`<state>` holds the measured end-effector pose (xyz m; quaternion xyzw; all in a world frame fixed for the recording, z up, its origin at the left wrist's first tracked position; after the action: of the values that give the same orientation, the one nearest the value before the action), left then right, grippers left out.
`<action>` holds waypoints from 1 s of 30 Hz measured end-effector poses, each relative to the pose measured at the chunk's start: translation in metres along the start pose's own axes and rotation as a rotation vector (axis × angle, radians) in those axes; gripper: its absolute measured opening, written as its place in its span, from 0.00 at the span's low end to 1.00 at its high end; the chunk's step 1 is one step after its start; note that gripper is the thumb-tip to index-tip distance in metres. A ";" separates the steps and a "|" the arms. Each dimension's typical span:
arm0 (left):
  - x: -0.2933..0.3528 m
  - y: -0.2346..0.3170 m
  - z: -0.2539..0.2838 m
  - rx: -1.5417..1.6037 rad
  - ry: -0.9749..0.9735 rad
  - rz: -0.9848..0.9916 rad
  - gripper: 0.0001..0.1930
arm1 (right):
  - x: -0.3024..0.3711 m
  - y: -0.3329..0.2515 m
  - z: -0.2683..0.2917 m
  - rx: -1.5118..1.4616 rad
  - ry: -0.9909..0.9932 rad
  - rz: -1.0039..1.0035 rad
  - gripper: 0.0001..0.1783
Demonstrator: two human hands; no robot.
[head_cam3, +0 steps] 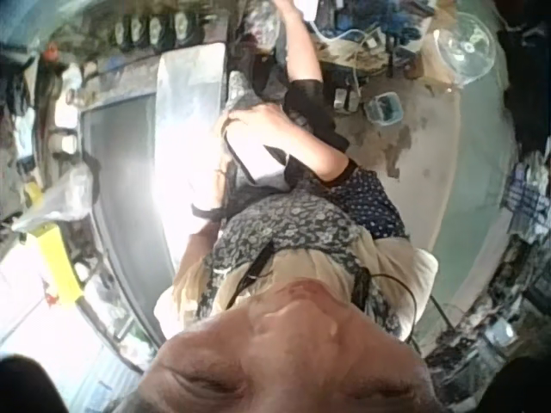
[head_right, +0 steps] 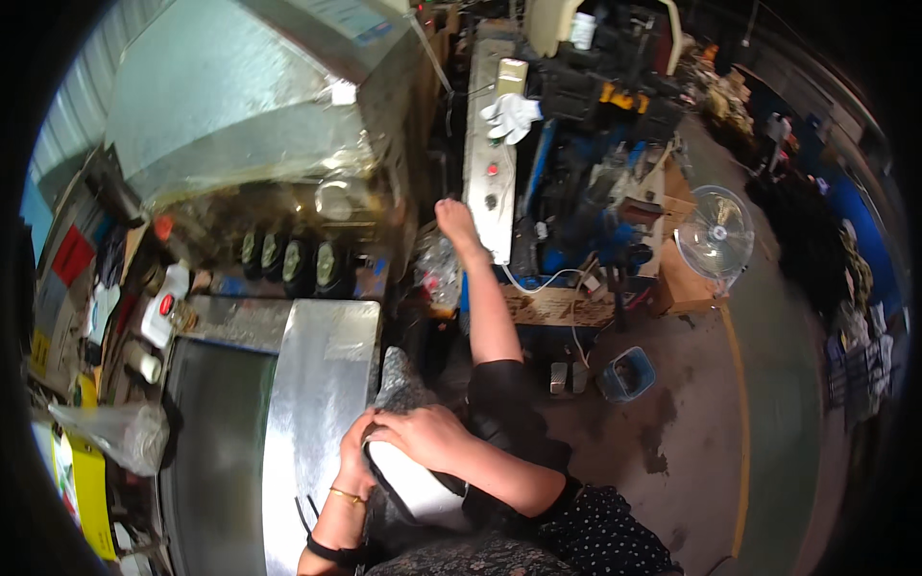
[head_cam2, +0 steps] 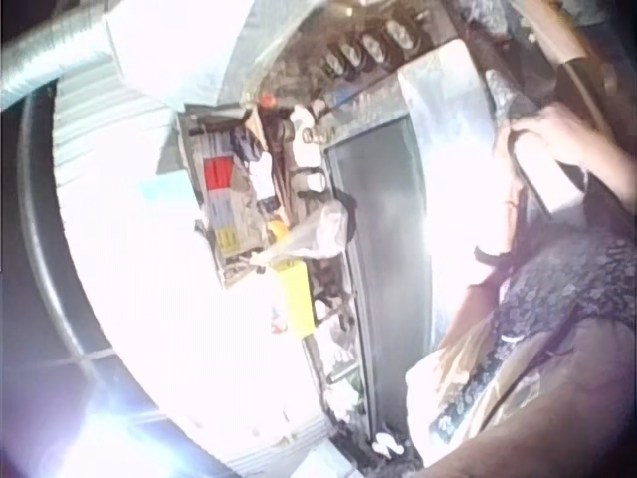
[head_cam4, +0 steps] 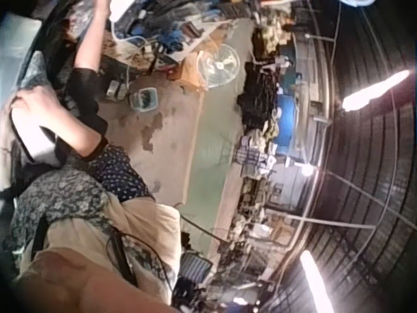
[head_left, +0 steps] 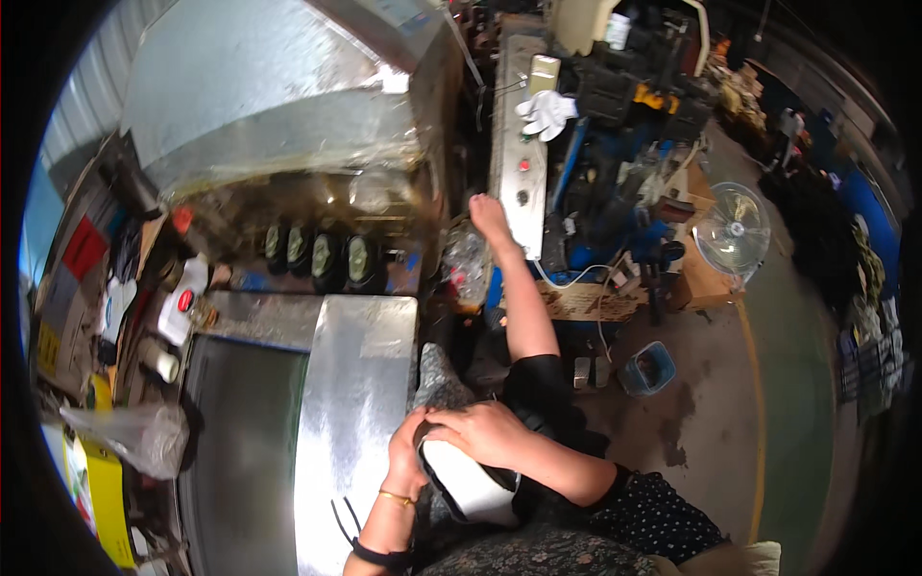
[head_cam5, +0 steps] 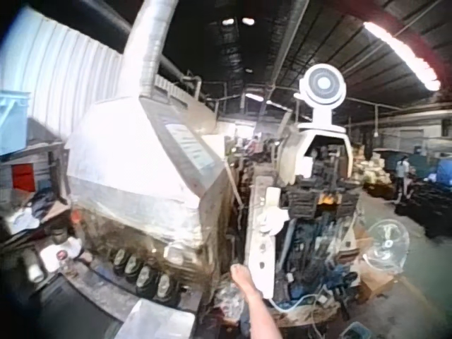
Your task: Operating an industrial lasting machine to shape and secure shoe uppers to the lasts.
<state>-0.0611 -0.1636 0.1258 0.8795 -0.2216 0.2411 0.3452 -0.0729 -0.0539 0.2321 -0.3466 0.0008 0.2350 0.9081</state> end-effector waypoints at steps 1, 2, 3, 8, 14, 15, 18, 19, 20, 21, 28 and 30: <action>-0.001 0.002 0.001 -0.008 -0.024 0.001 0.11 | -0.002 -0.006 0.008 -0.017 0.067 0.036 0.18; -0.002 0.002 -0.001 -0.016 -0.049 0.003 0.11 | 0.001 -0.005 0.007 -0.015 0.059 0.024 0.18; -0.003 -0.001 0.002 -0.037 -0.038 -0.012 0.11 | 0.004 -0.002 0.007 -0.006 0.040 0.002 0.18; 0.016 0.016 -0.024 -0.313 -0.068 -0.372 0.18 | 0.015 0.018 0.008 -0.192 0.139 -0.034 0.19; 0.022 0.033 0.014 -0.890 -0.035 -0.575 0.22 | 0.119 0.060 -0.081 -0.604 -0.092 -0.501 0.25; 0.021 0.032 0.003 -0.916 -0.056 -0.531 0.21 | 0.137 0.084 -0.102 -0.701 -0.048 -0.578 0.20; 0.021 0.043 0.002 -0.783 -0.043 -0.511 0.19 | 0.104 0.066 -0.061 -0.534 -0.024 -0.390 0.15; 0.023 0.036 0.008 -0.647 -0.049 -0.369 0.19 | 0.103 0.061 -0.053 -0.523 -0.037 -0.354 0.15; 0.022 0.028 0.009 -0.508 -0.053 -0.248 0.19 | 0.106 0.063 -0.053 -0.806 0.061 -0.426 0.18; 0.023 0.024 0.017 -0.474 -0.058 -0.232 0.19 | 0.107 0.076 -0.069 -1.040 -0.067 -0.609 0.22; 0.021 0.011 0.015 -0.580 -0.088 -0.308 0.17 | 0.087 0.046 -0.088 -0.175 -0.288 -0.446 0.24; 0.015 0.008 0.010 -0.585 -0.113 -0.299 0.17 | 0.081 0.045 -0.087 -0.107 -0.231 -0.435 0.26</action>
<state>-0.0514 -0.1797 0.1323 0.7780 -0.1687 0.0646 0.6018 -0.0058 -0.0454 0.1243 -0.3573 -0.1900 0.0719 0.9116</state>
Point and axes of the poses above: each hand's wrist, its own x-axis away from the middle knuckle, its own z-axis out of the back of the hand, y = z × x, the point moved 9 cm from there along -x, towards the middle knuckle, and after that the axes turned 4 degrees about x, right-handed, at the moved point
